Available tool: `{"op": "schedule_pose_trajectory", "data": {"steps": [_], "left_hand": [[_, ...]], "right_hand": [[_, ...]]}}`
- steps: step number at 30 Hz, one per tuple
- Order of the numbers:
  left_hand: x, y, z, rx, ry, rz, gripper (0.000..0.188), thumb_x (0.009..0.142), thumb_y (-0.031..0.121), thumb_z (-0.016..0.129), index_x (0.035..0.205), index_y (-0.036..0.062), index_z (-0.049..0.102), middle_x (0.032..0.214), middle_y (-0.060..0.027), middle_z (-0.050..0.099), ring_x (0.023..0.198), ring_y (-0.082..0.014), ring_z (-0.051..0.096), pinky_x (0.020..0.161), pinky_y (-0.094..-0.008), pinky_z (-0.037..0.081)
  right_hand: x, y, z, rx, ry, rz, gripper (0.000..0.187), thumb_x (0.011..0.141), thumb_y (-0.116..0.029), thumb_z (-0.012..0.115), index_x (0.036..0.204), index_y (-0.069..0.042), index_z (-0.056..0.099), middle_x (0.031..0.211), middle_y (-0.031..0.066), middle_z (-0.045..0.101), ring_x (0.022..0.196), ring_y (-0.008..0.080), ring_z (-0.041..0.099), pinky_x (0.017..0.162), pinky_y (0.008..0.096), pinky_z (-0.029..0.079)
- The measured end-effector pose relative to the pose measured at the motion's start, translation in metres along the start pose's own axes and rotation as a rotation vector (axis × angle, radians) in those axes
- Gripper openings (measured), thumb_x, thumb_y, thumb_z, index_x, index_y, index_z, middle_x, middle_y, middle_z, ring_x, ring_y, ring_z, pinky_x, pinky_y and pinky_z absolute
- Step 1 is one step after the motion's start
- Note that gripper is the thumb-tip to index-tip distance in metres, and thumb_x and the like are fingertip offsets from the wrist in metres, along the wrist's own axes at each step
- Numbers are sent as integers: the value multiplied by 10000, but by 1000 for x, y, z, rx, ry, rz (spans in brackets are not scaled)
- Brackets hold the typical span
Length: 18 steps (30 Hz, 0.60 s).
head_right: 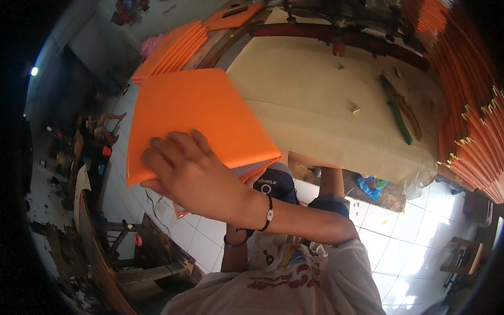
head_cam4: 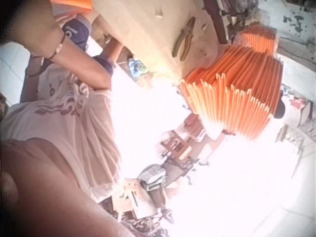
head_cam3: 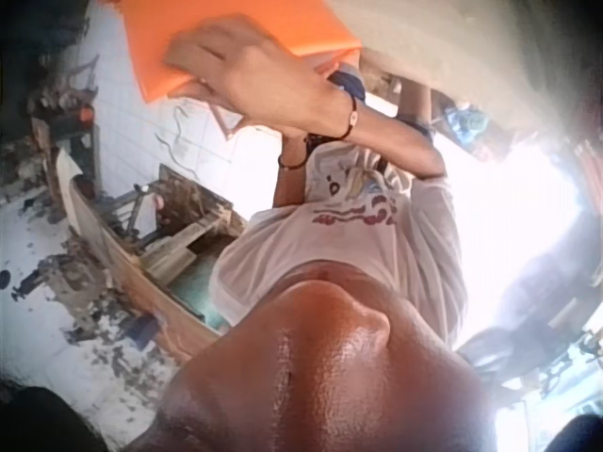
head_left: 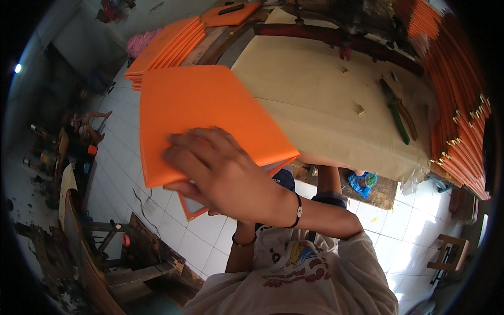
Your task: The person attaches metal corners to orange folders using pliers and by hand.
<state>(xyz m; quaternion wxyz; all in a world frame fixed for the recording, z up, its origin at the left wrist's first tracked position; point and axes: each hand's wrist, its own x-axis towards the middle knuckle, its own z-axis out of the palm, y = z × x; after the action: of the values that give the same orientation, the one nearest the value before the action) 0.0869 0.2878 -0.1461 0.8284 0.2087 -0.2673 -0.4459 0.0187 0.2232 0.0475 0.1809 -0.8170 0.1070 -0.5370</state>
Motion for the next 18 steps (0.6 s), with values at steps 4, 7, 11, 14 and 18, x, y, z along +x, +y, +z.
{"op": "schedule_pose_trajectory", "data": {"steps": [4, 7, 11, 14, 18], "left_hand": [[-1, -6, 1, -64, -25, -31, 566, 1078, 413, 433, 1492, 31, 380, 1467, -126, 496, 1388, -265, 451, 1165, -433, 367], [0, -9, 3, -45, -1, -53, 558, 1077, 406, 440, 1481, 25, 397, 1450, -131, 515, 1376, -264, 467, 1158, -427, 379], [13, 11, 13, 109, 241, -57, 444, 1004, 138, 552, 1407, -24, 459, 1415, -126, 527, 1334, -238, 499, 1149, -432, 390], [22, 29, 15, 138, 140, -50, 436, 1002, 160, 558, 1390, -22, 473, 1386, -120, 537, 1320, -235, 507, 1143, -443, 391], [23, 30, -11, 266, 58, 27, 443, 1016, 248, 504, 1399, 27, 489, 1408, -88, 538, 1356, -238, 477, 1156, -498, 377]], "right_hand": [[7, 10, -16, 13, 82, 31, 432, 884, -209, 741, 1251, -28, 602, 1273, 148, 639, 1150, 362, 619, 963, 440, 518], [9, 16, -35, 40, 185, 52, 411, 933, -148, 692, 1296, 1, 568, 1275, 161, 641, 1117, 356, 644, 942, 422, 534], [9, 14, -66, 93, 254, 273, 372, 989, -84, 607, 1334, 32, 530, 1277, 191, 645, 1052, 345, 697, 907, 390, 557], [3, 25, -78, 318, 327, 498, 499, 938, -128, 676, 1392, -8, 506, 1366, 210, 580, 1256, 406, 559, 1042, 445, 476], [-8, 43, -66, 128, -133, 180, 609, 938, -269, 702, 1462, -50, 483, 1476, 256, 490, 1345, 428, 487, 1125, 495, 403]]}}
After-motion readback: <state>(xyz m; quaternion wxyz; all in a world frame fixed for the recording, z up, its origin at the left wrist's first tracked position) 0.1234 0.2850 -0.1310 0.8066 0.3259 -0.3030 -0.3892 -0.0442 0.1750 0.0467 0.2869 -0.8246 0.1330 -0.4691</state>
